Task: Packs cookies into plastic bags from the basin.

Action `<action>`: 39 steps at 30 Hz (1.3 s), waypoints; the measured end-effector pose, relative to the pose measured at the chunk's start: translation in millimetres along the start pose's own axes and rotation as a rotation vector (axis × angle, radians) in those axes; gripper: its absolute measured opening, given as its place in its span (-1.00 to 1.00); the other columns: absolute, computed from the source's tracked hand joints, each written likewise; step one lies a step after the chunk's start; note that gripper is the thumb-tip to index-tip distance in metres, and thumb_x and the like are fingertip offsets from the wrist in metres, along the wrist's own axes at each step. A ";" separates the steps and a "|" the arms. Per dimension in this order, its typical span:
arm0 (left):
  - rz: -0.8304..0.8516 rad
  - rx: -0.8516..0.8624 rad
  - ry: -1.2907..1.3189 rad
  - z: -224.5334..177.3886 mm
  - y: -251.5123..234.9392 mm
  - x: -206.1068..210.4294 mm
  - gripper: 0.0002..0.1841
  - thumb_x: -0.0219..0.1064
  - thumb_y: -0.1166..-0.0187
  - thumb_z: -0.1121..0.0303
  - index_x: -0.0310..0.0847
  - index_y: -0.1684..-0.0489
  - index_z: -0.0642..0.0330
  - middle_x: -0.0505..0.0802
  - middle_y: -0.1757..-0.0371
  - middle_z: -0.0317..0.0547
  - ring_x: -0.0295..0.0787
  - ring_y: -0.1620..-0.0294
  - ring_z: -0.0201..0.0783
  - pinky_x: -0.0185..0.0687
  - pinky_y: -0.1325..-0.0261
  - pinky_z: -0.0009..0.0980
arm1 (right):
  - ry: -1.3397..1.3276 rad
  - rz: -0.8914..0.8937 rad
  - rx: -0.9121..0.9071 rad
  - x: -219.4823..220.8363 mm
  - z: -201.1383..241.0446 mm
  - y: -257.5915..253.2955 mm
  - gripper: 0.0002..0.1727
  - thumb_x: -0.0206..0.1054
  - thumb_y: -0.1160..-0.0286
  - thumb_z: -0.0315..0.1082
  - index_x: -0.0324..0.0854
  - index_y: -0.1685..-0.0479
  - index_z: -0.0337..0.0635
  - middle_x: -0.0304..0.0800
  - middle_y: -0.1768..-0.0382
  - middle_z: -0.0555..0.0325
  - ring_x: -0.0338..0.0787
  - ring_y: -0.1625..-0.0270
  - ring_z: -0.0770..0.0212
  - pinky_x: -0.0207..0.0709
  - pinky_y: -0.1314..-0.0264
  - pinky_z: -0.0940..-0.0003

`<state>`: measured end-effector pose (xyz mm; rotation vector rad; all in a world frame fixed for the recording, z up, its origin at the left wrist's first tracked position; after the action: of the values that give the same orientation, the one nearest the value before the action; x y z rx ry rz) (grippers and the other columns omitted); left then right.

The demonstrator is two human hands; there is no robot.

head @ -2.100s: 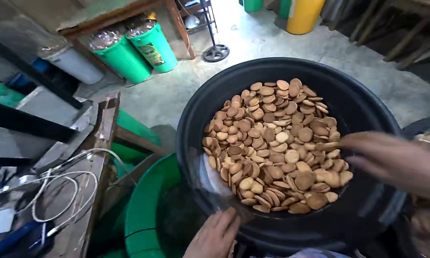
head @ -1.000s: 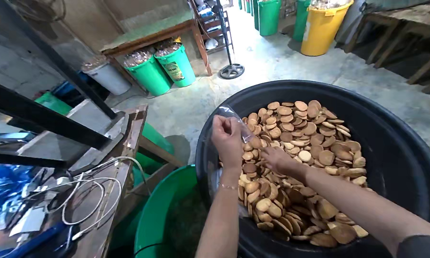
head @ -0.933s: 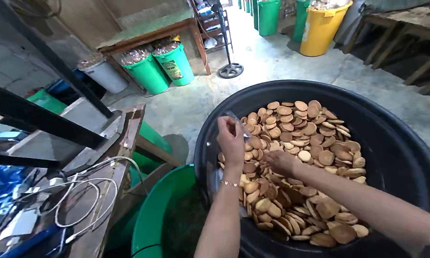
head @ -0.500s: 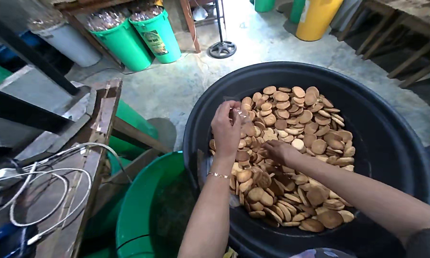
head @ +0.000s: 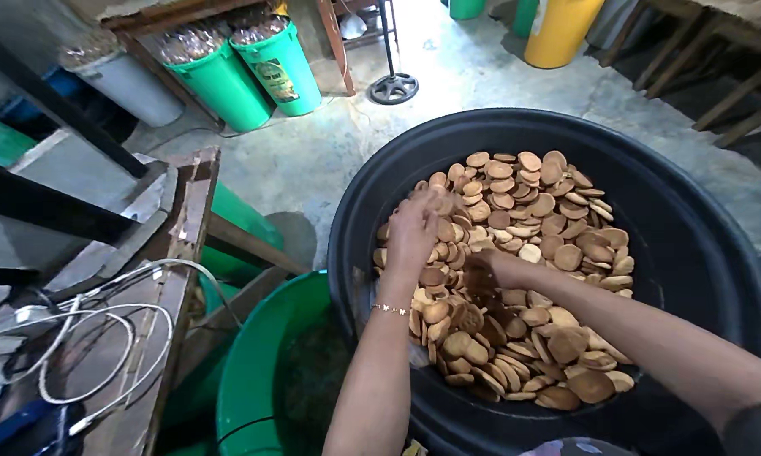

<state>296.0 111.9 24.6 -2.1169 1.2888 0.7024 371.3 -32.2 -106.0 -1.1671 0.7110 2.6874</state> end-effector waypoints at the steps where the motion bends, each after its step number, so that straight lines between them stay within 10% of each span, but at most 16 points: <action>1: 0.118 -0.031 -0.039 4.0 -2.2 10.8 -0.52 0.25 -0.71 0.44 0.48 -0.65 0.08 0.67 -0.54 0.07 0.68 -0.46 0.04 0.57 -0.50 0.05 | -0.040 -0.068 0.008 -13.9 3.1 5.1 -0.55 0.39 -0.53 -0.40 0.59 -0.39 -0.36 0.70 -0.27 -0.38 0.67 -0.38 -0.33 0.43 -0.47 -0.33; 3: 0.298 -0.050 -0.048 3.8 -2.1 28.9 -0.38 0.30 -0.67 0.47 0.32 -0.77 0.02 0.53 -0.68 0.06 0.50 -0.63 0.06 0.37 -0.64 0.09 | -0.243 -0.234 0.001 -49.1 12.6 22.6 -0.53 0.35 -0.60 -0.42 0.51 -0.45 -0.43 0.70 -0.24 -0.40 0.72 -0.30 -0.21 0.49 -0.44 -0.16; 7: 0.206 -0.053 0.213 -15.2 0.3 35.7 -0.43 0.25 -0.69 0.52 0.37 -0.73 0.06 0.55 -0.65 0.03 0.68 -0.43 -0.03 0.60 -0.44 -0.05 | -0.844 -0.495 -0.112 -93.5 19.9 49.8 -0.62 0.22 -0.58 -0.58 0.47 -0.37 -0.30 0.73 -0.04 0.04 0.77 0.05 0.32 0.69 -0.12 0.36; 12: 0.115 0.005 0.172 -32.6 6.4 31.2 -0.37 0.28 -0.69 0.48 0.26 -0.80 0.06 0.54 -0.65 0.12 0.69 -0.39 -0.01 0.61 -0.42 -0.07 | -1.374 -0.550 -0.017 -75.0 20.6 46.4 -0.55 -0.06 -0.77 -0.47 0.20 -0.61 -0.21 0.66 -0.13 0.00 0.78 -0.02 0.22 0.70 -0.14 0.27; 16: 0.233 0.029 0.049 -37.3 6.0 39.9 -0.41 0.23 -0.73 0.46 0.28 -0.78 0.12 0.47 -0.73 0.06 0.51 -0.63 -0.02 0.42 -0.61 -0.06 | -1.135 -0.422 0.046 -62.7 31.7 42.5 -0.54 0.17 -0.77 -0.42 0.24 -0.57 -0.32 0.71 -0.09 -0.04 0.83 0.01 0.24 0.75 -0.10 0.32; 22: -0.349 0.030 0.027 -3.3 1.8 -20.9 -0.76 0.18 -0.77 0.38 0.71 0.03 0.38 0.79 0.06 0.14 0.76 0.09 -0.07 0.69 -0.06 -0.09 | -0.102 -0.315 0.265 -23.1 -19.4 -3.1 -0.34 0.31 -0.62 -0.38 0.24 -0.68 -0.43 0.24 -0.68 -0.48 0.37 -0.68 -0.41 0.29 -0.67 -0.27; 24: -0.335 0.034 -0.046 -5.8 2.1 -17.4 -0.80 0.23 -0.67 0.50 0.67 -0.09 0.39 0.75 -0.13 0.20 0.77 -0.08 -0.01 0.71 -0.16 -0.10 | 0.159 -0.252 0.265 0.3 -9.7 -10.7 -0.43 0.19 -0.67 -0.46 0.30 -0.65 -0.48 0.02 -0.78 -0.51 0.09 -0.80 -0.50 0.12 -0.75 -0.34; 26: -0.199 0.035 -0.136 -8.6 -0.9 -4.6 -0.67 0.20 -0.64 0.55 0.64 -0.34 0.35 0.68 -0.44 0.22 0.68 -0.40 0.05 0.61 -0.43 -0.09 | 0.307 -0.221 0.270 4.7 1.8 -6.4 -0.48 0.23 -0.61 -0.53 0.42 -0.58 -0.38 0.24 -0.69 -0.47 0.24 -0.71 -0.53 0.22 -0.60 -0.45; 29: 0.166 -0.030 -0.295 -5.8 -4.3 28.7 -0.63 0.16 -0.72 0.47 0.67 -0.44 0.20 0.69 -0.51 0.13 0.51 -0.61 0.08 0.32 -0.70 -0.03 | -0.004 -0.266 0.276 -16.0 -4.3 15.9 -0.36 0.30 -0.53 -0.55 0.32 -0.66 -0.34 0.52 -0.48 -0.44 0.50 -0.56 -0.41 0.38 -0.54 -0.34; 34: 0.391 -0.060 -0.267 -14.9 3.8 66.1 -0.65 0.28 -0.69 0.25 0.73 -0.24 0.31 0.76 -0.35 0.18 0.63 -0.47 0.06 0.42 -0.59 0.00 | -1.175 -0.463 0.059 -61.5 4.5 68.3 -0.44 0.03 -0.63 -0.54 0.27 -0.66 -0.19 0.62 -0.33 -0.10 0.81 -0.09 0.09 0.75 -0.13 0.18; 39: 0.315 0.004 -0.052 -45.0 13.4 70.7 -0.41 0.36 -0.54 0.54 0.33 -0.60 0.44 0.45 -0.64 0.31 0.48 -0.60 0.10 0.42 -0.62 -0.14 | -0.625 -0.545 -0.062 -85.5 41.0 102.6 -0.38 0.19 -0.61 -0.45 0.28 -0.72 -0.23 0.57 -0.51 -0.12 0.77 -0.32 0.15 0.67 -0.38 0.23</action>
<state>318.8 32.3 5.8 -1.8976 1.6116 0.8771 373.4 -97.6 17.4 -0.3813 0.1738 2.3831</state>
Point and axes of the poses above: each hand's wrist, its own y-axis away from the middle knuckle, its own x-axis out of the palm, z = x × y, the point moved 7 cm from there along -y, towards the middle knuckle
